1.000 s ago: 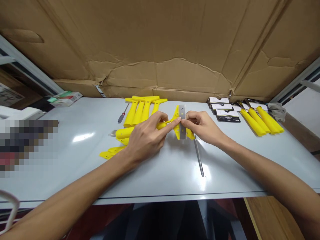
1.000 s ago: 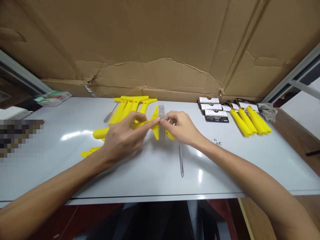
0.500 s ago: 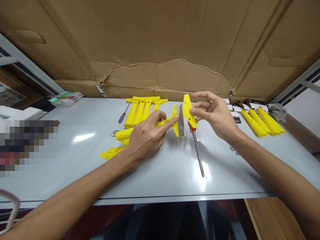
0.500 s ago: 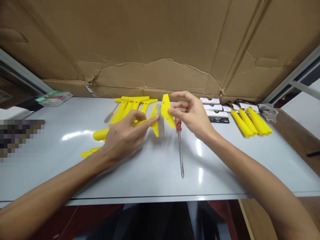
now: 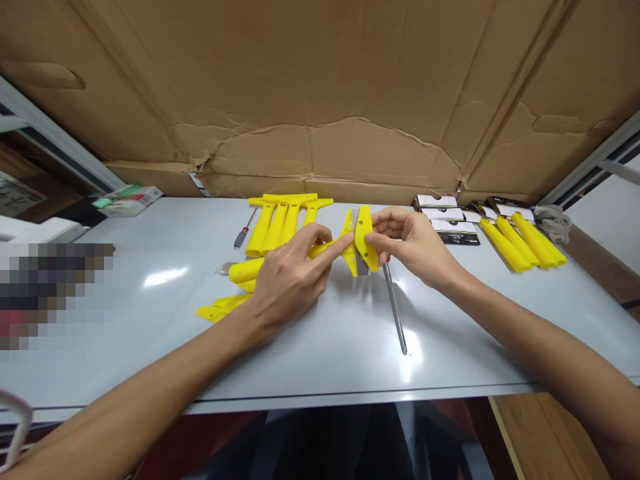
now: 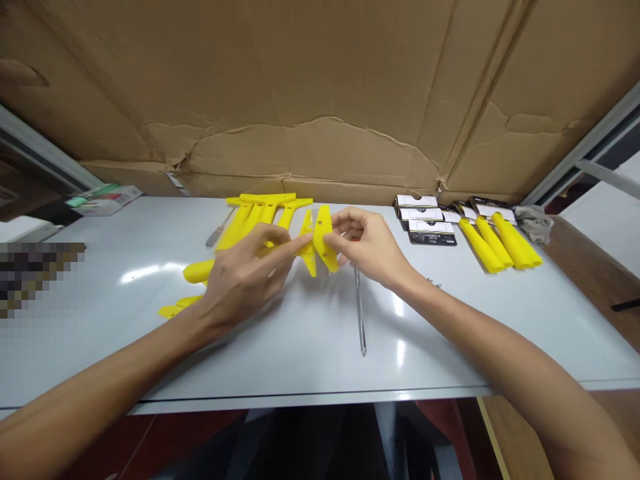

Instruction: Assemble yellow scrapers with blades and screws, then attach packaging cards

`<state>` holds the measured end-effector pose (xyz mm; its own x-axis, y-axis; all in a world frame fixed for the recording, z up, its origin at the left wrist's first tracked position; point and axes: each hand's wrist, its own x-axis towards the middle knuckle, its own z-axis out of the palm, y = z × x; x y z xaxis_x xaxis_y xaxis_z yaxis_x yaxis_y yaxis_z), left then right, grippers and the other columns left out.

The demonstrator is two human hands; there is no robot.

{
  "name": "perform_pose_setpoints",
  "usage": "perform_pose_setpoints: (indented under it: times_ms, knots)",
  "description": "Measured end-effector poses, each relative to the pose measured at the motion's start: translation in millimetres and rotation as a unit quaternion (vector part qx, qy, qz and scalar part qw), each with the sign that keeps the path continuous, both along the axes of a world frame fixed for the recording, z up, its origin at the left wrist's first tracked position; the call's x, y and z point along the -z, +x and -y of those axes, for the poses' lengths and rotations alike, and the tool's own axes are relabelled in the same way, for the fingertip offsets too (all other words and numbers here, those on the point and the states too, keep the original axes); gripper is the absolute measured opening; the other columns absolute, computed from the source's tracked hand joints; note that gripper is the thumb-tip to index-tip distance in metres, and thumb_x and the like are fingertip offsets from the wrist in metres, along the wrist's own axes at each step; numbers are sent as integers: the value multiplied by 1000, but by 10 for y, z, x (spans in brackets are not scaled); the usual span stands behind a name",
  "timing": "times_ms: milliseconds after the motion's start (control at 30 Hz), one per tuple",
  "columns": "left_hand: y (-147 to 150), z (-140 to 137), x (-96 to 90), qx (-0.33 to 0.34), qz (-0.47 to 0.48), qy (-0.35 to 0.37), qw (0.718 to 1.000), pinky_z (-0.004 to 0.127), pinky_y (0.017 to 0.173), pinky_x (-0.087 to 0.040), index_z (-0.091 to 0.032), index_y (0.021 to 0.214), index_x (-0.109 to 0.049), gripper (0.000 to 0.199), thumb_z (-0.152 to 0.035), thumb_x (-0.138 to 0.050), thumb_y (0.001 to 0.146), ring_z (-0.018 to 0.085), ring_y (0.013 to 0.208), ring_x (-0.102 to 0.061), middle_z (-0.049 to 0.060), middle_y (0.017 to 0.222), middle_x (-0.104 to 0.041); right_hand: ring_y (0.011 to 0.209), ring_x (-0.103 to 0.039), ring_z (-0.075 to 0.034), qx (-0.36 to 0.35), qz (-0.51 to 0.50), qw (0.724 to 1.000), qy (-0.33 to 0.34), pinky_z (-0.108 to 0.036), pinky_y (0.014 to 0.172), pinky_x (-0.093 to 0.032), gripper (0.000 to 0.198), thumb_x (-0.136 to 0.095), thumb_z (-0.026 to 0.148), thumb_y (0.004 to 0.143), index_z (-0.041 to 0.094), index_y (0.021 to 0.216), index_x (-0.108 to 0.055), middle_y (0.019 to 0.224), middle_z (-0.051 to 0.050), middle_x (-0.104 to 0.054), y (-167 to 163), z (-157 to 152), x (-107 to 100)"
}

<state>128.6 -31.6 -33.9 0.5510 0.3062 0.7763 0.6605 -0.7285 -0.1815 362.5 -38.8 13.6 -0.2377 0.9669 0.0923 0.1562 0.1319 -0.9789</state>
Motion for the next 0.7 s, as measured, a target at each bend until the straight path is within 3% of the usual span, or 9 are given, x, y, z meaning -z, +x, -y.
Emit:
perform_pose_setpoints:
  times_ms: [333, 700]
  knots:
    - [36, 27, -29, 22, -4, -6, 1000, 30, 78, -60, -15, 128, -62, 40, -1, -62, 91, 22, 97, -72, 9, 108, -72, 63, -64, -6, -6, -15, 999, -40, -15, 57, -55, 49, -84, 39, 75, 13, 107, -57, 81, -3, -70, -8, 1, -4]
    - [45, 29, -21, 36, -11, 12, 999, 31, 80, -61, -14, 128, -61, 39, 0, -62, 92, 22, 94, -71, 9, 106, -72, 72, -68, -11, -52, -29, 994, -86, -25, 60, -63, 56, -88, 43, 72, 16, 104, -51, 81, -2, -69, 19, -10, 22]
